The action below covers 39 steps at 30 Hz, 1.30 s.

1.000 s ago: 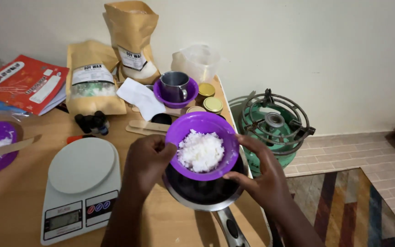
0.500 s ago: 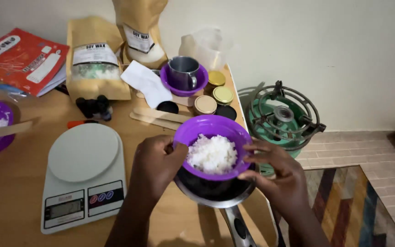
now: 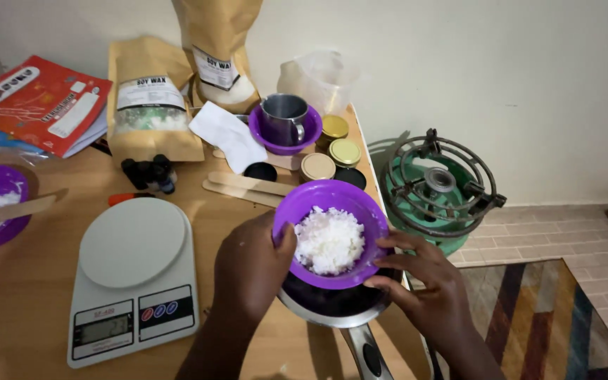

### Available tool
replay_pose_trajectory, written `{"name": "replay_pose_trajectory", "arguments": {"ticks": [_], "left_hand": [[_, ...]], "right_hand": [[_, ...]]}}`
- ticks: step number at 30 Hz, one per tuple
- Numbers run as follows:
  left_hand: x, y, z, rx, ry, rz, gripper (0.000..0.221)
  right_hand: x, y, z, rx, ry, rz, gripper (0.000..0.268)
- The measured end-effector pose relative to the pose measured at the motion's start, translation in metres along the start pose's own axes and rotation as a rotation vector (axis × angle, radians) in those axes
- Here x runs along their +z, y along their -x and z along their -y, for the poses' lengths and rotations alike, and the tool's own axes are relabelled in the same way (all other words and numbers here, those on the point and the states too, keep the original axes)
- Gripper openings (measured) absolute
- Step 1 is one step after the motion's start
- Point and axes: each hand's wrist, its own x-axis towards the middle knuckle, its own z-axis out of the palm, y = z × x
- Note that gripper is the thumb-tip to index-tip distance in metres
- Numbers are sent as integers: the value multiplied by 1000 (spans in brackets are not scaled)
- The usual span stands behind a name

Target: Weighing wax flakes by transferring them into a bowl on a digital scale using a wooden spatula

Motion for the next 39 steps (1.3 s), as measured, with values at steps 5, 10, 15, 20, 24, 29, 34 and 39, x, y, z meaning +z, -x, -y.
{"name": "replay_pose_trajectory", "arguments": {"ticks": [5,10,15,20,24,29,34,39], "left_hand": [[2,1,-1,25,-50,-15,19],[9,0,3,122,-60,-74,19],[17,-1,8,149,-169,-130,19],[18,1,6,157,-159,-77,22],[18,2,5,183,-204,-109,21],[19,2,6,225,-213,-126,19],[21,2,8,244,-223,-151,17],[19,2,7,238,-223,-137,17]], "right_hand": [[-2,5,-8,1,31,20,26],[-2,13,-17,-71,89,21,33],[-2,11,-13,-98,72,39,29],[-1,15,-14,-99,89,26,27],[-1,16,-16,-97,67,24,24],[-2,18,-13,-95,81,12,25],[-4,19,-10,-69,82,19,25],[-4,21,-9,-58,78,30,30]]}}
